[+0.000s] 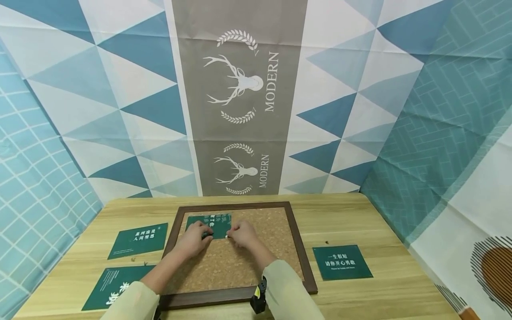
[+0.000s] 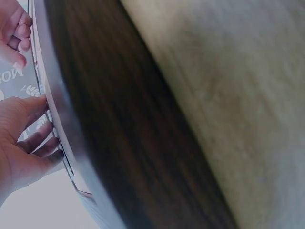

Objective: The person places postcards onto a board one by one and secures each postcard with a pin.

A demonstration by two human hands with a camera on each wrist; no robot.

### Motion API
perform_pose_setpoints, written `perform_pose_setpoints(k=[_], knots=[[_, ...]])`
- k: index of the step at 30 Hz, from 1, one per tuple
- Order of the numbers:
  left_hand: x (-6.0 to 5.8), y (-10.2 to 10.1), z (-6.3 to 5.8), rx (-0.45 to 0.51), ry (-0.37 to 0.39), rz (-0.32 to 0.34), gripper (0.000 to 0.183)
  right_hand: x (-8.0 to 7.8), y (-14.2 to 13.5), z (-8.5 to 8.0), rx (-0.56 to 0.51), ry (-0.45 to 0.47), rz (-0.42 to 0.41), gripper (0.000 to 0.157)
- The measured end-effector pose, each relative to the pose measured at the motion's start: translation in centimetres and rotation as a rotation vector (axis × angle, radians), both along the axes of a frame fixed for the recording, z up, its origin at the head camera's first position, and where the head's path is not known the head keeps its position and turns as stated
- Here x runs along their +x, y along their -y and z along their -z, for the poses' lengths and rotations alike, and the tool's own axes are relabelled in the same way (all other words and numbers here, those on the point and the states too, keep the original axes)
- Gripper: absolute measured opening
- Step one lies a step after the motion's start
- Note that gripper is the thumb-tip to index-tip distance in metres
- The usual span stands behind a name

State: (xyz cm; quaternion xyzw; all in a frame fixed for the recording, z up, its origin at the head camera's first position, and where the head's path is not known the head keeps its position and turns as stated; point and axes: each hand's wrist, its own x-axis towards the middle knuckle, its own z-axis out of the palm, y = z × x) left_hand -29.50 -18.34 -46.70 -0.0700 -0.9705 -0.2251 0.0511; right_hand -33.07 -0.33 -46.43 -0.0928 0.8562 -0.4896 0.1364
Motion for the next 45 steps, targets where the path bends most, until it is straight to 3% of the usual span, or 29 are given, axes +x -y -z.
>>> perform_pose_setpoints(k=[7, 25, 32, 45], knots=[[0.3, 0.0, 0.3, -0.007, -0.005, -0.005, 0.014, 0.2, -0.6, 0.0, -0.131, 0.049, -0.001, 0.015], [0.3, 0.1, 0.3, 0.006, -0.017, 0.002, 0.015, -0.4, -3.3, -2.2, -0.1, 0.001, 0.058, 0.021], [0.3, 0.2, 0.2, 0.01, -0.028, 0.002, 0.014, -0.6, -4.7, -3.4, -0.105, -0.038, 0.137, 0.019], [0.2, 0.2, 0.3, 0.024, -0.035, 0.007, 0.015, -0.6, -8.1, -5.0, -0.086, -0.084, 0.167, 0.025]])
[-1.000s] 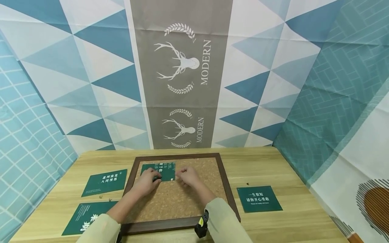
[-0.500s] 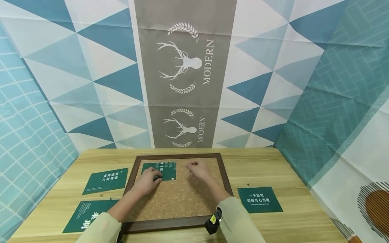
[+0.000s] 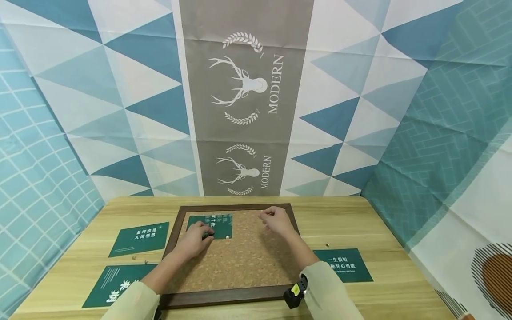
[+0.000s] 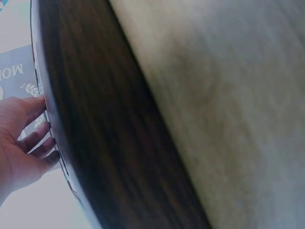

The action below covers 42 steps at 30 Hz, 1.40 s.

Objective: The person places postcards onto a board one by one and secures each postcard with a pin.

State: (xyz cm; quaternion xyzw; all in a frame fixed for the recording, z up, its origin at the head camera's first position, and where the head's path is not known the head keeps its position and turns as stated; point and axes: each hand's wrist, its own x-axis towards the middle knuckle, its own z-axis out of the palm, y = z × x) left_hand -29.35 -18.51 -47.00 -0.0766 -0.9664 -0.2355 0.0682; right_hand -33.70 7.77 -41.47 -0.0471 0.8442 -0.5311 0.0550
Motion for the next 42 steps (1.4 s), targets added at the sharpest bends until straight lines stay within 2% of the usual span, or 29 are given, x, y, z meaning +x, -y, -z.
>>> perform_pose_setpoints(k=[4, 9, 13, 17, 28, 42], knots=[[0.0, 0.0, 0.0, 0.003, -0.004, 0.002, 0.015, -0.1, -2.1, -0.6, 0.023, 0.002, 0.011, 0.025], [0.1, 0.1, 0.1, -0.004, -0.023, 0.013, 0.015, -0.1, -4.8, -1.0, -0.004, 0.036, 0.016, 0.027], [0.1, 0.1, 0.1, -0.01, -0.031, 0.016, 0.015, 0.1, -6.8, -0.8, -0.002, 0.035, 0.026, 0.033], [0.1, 0.1, 0.1, -0.01, -0.034, 0.012, 0.015, 0.1, -8.4, -0.4, 0.057, 0.024, 0.054, 0.037], [0.2, 0.2, 0.2, -0.018, -0.047, 0.023, 0.014, 0.5, -11.7, 0.4, 0.098, 0.018, 0.091, 0.043], [0.0, 0.6, 0.7, 0.0, -0.08, 0.004, 0.015, 1.1, -14.5, 1.2, 0.135, 0.035, 0.134, 0.038]])
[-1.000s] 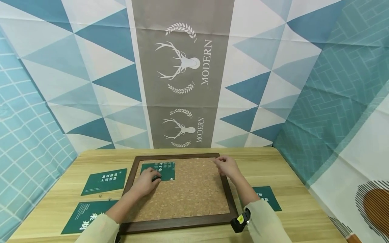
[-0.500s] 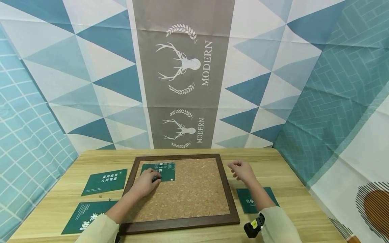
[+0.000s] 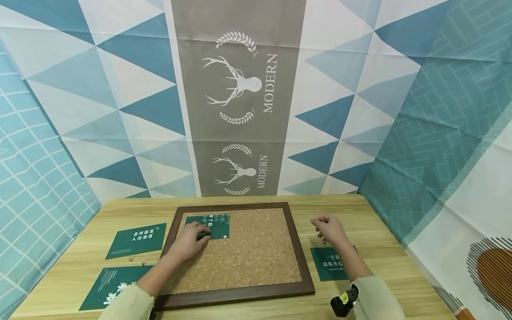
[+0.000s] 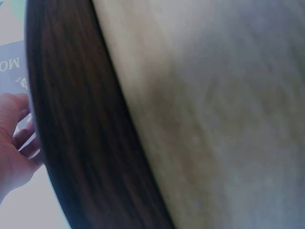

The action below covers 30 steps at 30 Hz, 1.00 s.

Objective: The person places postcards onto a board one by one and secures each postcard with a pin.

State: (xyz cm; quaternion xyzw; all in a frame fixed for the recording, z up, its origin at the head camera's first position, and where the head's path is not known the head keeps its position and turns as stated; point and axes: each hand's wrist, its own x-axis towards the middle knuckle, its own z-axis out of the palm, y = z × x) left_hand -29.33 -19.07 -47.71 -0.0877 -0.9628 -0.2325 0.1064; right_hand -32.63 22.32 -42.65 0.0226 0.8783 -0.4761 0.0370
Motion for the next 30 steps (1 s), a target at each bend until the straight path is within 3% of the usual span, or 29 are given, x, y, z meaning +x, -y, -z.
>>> perform_pose_setpoints(k=[15, 30], knots=[[0.6, 1.3, -0.8, 0.059, 0.023, -0.063, 0.022, 0.5, -1.6, 0.3, 0.037, -0.006, 0.0, 0.045], [1.5, 4.0, -1.8, 0.146, 0.036, -0.142, 0.033, 1.3, -4.2, 0.4, 0.075, 0.005, 0.022, 0.052]])
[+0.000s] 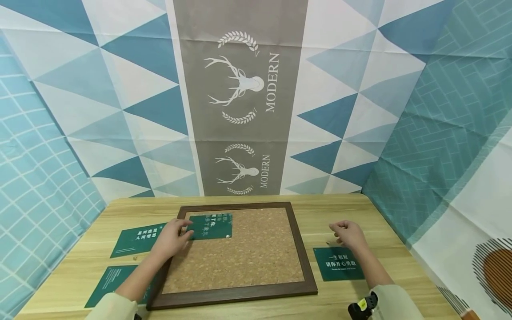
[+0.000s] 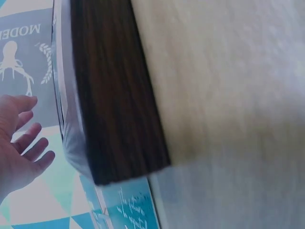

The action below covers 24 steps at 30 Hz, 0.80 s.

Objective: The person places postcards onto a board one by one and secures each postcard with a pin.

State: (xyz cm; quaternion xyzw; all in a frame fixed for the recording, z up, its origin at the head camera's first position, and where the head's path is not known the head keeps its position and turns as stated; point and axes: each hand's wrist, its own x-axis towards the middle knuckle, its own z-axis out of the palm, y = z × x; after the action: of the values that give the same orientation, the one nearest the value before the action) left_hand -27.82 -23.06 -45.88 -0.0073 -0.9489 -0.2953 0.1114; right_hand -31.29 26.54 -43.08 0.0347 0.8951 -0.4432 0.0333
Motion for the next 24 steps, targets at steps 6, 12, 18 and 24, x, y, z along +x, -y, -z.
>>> perform_pose_setpoints(k=[6, 12, 18, 24], knots=[[0.2, 1.1, 0.4, 0.016, -0.002, -0.032, 0.037, 0.3, -1.0, 0.1, 0.017, 0.015, 0.01, 0.055], [0.6, 1.9, 0.6, 0.038, 0.004, -0.059, 0.039, 0.5, -2.0, 0.5, 0.039, 0.034, 0.028, 0.059], [1.1, 2.4, 0.5, 0.035, 0.041, -0.082, 0.043, 0.9, -2.8, 0.7, 0.053, 0.037, 0.022, 0.062], [1.7, 3.1, 0.7, 0.072, 0.085, -0.097, 0.048, 0.9, -3.4, 0.8, 0.11, 0.032, 0.039, 0.059]])
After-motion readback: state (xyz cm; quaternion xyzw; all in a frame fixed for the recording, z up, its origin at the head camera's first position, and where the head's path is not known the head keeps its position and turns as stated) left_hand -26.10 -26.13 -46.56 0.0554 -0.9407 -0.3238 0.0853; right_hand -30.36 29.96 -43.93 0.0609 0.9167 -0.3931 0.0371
